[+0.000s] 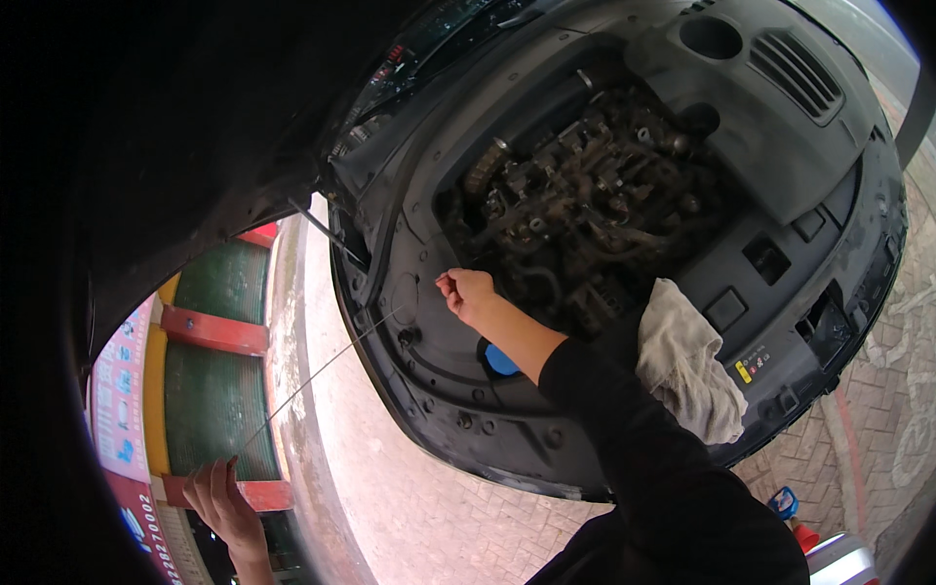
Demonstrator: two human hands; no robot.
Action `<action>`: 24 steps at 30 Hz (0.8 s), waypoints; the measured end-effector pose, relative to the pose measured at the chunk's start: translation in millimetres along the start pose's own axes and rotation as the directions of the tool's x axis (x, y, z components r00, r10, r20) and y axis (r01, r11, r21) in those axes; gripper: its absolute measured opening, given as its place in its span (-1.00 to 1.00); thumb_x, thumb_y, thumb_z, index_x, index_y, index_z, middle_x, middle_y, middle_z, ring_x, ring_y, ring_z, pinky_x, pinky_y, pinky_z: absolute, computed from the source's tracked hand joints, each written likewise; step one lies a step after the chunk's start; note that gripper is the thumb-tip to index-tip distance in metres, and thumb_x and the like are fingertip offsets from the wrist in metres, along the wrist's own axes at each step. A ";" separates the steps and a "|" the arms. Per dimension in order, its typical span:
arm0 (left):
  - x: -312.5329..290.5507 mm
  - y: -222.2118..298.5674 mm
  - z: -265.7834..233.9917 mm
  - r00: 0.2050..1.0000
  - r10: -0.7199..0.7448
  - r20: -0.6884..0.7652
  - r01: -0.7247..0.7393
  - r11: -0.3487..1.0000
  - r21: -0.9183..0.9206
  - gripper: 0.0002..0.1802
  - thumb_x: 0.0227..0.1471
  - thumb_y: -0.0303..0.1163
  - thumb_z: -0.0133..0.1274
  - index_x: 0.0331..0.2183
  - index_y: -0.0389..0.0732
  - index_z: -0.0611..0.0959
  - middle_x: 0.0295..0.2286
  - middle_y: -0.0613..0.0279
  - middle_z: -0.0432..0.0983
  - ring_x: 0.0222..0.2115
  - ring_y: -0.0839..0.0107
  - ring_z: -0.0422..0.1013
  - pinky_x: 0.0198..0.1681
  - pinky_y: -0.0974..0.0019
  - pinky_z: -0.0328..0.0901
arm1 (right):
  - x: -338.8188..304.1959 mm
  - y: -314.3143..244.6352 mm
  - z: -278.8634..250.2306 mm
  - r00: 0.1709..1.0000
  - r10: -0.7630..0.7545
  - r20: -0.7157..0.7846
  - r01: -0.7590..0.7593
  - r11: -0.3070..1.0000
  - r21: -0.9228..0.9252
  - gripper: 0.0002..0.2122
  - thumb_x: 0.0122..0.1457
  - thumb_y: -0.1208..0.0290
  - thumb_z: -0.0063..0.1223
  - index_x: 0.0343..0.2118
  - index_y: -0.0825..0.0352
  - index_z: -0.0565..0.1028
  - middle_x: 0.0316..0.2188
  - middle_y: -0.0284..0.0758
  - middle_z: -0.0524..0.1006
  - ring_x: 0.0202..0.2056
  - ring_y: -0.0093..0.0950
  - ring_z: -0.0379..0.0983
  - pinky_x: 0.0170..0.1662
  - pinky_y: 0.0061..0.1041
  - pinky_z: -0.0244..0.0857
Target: The person opens the car hood, removes the engine cover, and retrieves a funnel and oil bottle from a nearby shop. They pour engine oil into the engine using the funnel, then check the oil level with the dipstick.
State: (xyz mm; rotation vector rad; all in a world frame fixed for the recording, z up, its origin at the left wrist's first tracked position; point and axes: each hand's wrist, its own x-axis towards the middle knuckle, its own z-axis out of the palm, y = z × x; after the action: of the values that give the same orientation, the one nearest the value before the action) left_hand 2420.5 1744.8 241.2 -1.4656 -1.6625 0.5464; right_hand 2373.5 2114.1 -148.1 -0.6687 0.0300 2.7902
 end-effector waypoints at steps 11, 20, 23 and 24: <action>52.8 11.3 0.0 0.994 0.106 -0.002 -0.106 0.994 -0.022 -0.60 0.07 -0.69 0.16 -0.03 -0.26 0.52 -0.24 0.04 0.51 -0.23 0.08 0.38 -0.20 0.10 0.34 | 23.3 -11.8 -11.6 1.000 0.012 0.010 -0.013 0.998 0.067 -0.78 0.36 0.41 -0.07 -0.42 0.32 0.52 -0.52 -0.43 0.54 -0.58 -0.71 0.41 -0.62 -0.79 0.16; 89.2 8.2 -15.4 0.974 0.219 -0.058 -0.219 0.976 0.005 -0.63 0.07 -0.70 0.15 -0.06 -0.29 0.53 -0.24 0.02 0.51 -0.25 0.07 0.39 -0.21 0.11 0.34 | 21.9 -19.7 -5.6 1.000 0.025 0.006 -0.026 0.996 0.090 -0.79 0.35 0.42 -0.09 -0.42 0.33 0.52 -0.52 -0.44 0.52 -0.59 -0.71 0.39 -0.64 -0.80 0.16; 95.1 10.0 -17.6 0.965 0.254 -0.071 -0.252 0.967 0.030 -0.65 0.08 -0.71 0.13 -0.07 -0.29 0.53 -0.24 0.01 0.51 -0.25 0.07 0.38 -0.21 0.09 0.34 | 19.5 -20.7 -5.5 1.000 0.008 -0.003 -0.007 0.996 0.085 -0.79 0.34 0.42 -0.09 -0.42 0.33 0.52 -0.51 -0.45 0.52 -0.58 -0.70 0.38 -0.62 -0.78 0.16; 96.1 10.2 -18.1 0.962 0.261 -0.077 -0.258 0.965 0.046 -0.65 0.09 -0.71 0.12 -0.07 -0.29 0.52 -0.24 0.00 0.51 -0.25 0.07 0.38 -0.21 0.08 0.33 | 18.7 -21.3 -5.7 1.000 0.004 -0.002 -0.004 0.996 0.086 -0.79 0.34 0.42 -0.09 -0.42 0.32 0.52 -0.51 -0.45 0.52 -0.58 -0.70 0.38 -0.61 -0.78 0.16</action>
State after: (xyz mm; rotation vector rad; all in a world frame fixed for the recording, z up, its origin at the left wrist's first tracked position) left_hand 2443.9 1835.2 271.9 -1.6696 -1.3980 0.6456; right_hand 2365.6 2138.9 -160.7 -0.6508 0.1516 2.7738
